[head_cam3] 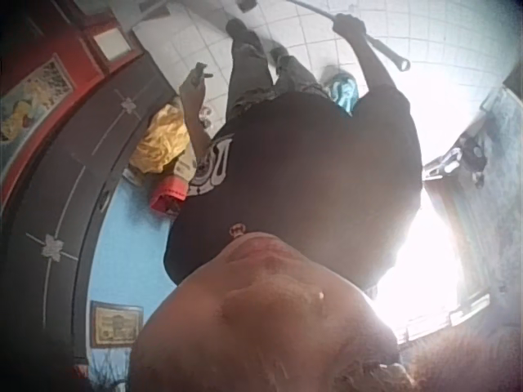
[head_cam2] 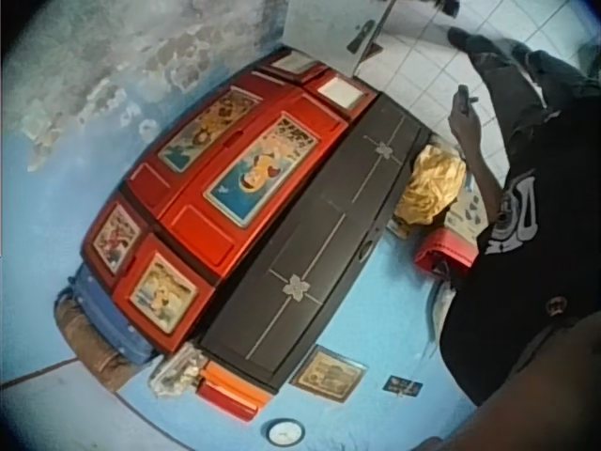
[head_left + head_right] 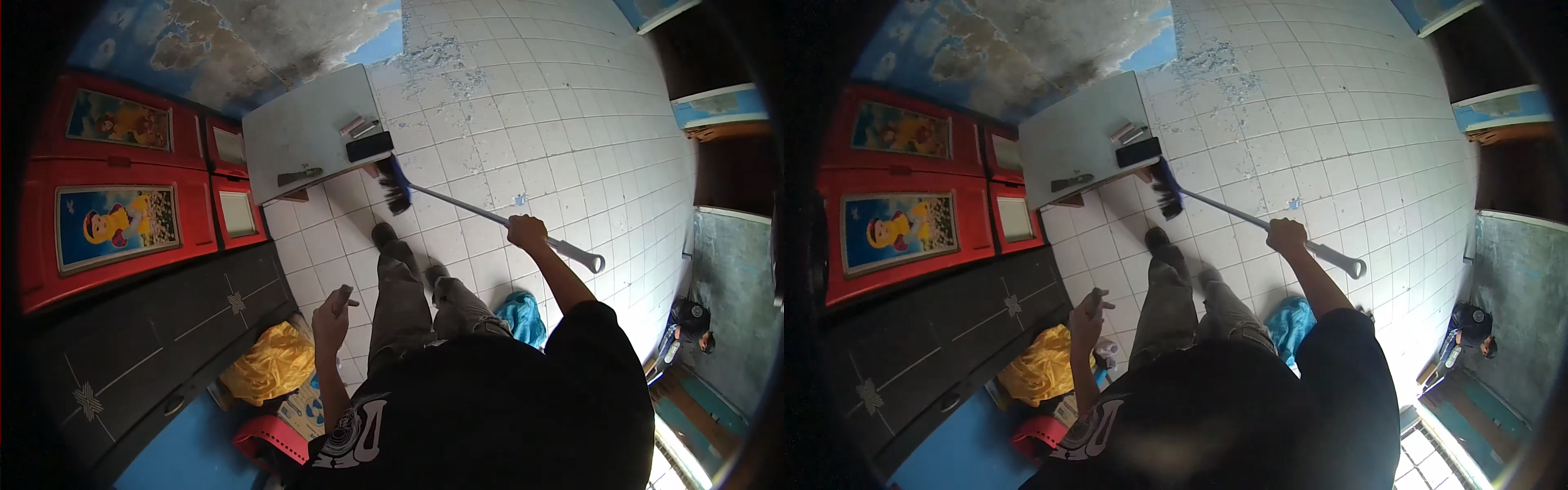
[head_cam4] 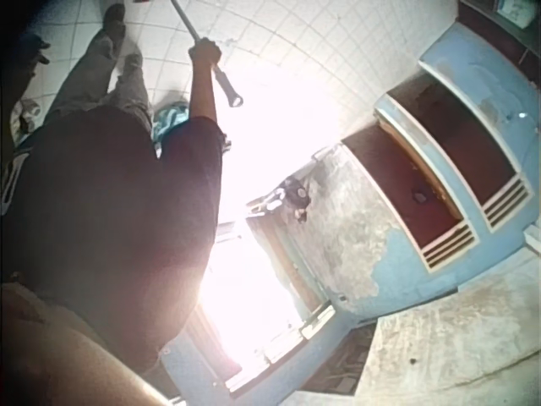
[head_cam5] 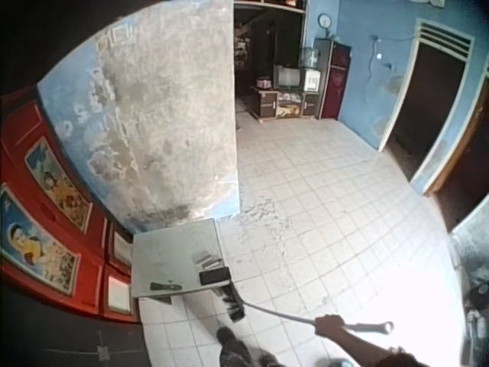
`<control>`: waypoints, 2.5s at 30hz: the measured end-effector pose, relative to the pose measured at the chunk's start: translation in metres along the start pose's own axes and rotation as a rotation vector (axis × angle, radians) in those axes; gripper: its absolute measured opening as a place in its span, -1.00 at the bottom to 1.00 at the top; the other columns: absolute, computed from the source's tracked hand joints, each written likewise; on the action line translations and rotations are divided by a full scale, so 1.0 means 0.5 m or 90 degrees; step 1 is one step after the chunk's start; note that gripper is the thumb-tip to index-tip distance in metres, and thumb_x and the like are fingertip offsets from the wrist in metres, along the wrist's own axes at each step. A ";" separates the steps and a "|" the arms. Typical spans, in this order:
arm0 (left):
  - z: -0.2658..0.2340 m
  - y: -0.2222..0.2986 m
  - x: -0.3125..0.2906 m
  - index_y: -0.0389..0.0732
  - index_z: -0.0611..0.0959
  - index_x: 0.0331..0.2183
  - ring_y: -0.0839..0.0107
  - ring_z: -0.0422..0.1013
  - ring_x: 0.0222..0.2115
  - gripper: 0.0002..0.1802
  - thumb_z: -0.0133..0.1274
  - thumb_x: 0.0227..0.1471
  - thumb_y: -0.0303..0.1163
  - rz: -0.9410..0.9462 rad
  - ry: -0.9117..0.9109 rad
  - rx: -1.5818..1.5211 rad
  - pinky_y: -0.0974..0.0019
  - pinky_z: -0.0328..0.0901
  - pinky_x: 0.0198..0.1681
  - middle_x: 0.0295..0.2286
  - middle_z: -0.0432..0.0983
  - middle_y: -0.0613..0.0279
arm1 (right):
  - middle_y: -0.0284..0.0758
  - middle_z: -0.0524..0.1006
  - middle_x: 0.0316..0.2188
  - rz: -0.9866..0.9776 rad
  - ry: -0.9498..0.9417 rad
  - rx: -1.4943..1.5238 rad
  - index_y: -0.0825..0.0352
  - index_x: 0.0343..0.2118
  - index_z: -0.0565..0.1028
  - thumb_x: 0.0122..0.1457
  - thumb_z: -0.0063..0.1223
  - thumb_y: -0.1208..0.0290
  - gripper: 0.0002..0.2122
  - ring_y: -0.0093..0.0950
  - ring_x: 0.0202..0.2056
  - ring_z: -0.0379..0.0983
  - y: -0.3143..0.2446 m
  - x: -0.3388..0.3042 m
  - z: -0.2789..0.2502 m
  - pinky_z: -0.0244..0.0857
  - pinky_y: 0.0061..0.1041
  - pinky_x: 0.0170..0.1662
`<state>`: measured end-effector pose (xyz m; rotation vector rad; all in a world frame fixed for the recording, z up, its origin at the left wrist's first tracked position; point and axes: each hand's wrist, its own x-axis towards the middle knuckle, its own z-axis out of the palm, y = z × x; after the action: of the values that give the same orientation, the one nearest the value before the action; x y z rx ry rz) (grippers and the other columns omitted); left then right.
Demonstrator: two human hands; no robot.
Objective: The person sweeps debris from the floor using a broom, moving throughout the room and collecting the pile against various walls and under furniture.
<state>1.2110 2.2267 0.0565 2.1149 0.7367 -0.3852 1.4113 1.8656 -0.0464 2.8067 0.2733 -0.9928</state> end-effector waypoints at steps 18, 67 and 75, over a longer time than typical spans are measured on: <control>-0.226 -0.081 0.287 -0.12 0.46 -0.32 0.37 0.39 -0.61 -0.75 -0.16 -0.17 -0.45 -0.003 0.084 0.083 0.39 0.21 -0.52 -0.57 0.48 0.31 | -0.22 0.45 -0.56 0.015 0.017 -0.028 0.28 -0.53 0.40 -0.03 -0.23 0.26 -0.79 -0.24 -0.49 0.39 -0.005 0.070 -0.247 0.26 -0.25 -0.42; -0.150 0.490 0.843 0.05 0.48 -0.30 0.25 0.39 -0.51 -0.67 -0.20 -0.18 -0.46 -0.182 0.204 -0.028 0.25 0.26 -0.43 -0.56 0.48 0.32 | -0.30 0.48 -0.43 -0.120 -0.015 -0.181 0.19 -0.40 0.46 -0.20 -0.05 0.29 -0.76 -0.36 -0.36 0.42 -0.142 1.123 -0.870 0.31 -0.37 -0.34; -0.177 0.600 0.948 0.04 0.46 -0.27 0.23 0.39 -0.46 -0.67 -0.20 -0.18 -0.44 -0.222 0.131 -0.009 0.25 0.25 -0.38 -0.52 0.47 0.26 | -0.22 0.45 -0.64 -0.215 0.150 -0.248 0.26 -0.61 0.45 -0.12 -0.17 0.31 -0.83 -0.31 -0.55 0.43 0.068 1.089 -0.890 0.30 -0.34 -0.49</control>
<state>1.7697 2.3296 0.0551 2.0320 1.2323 -0.3489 2.1045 1.9884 -0.0462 2.5548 0.8901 -0.5751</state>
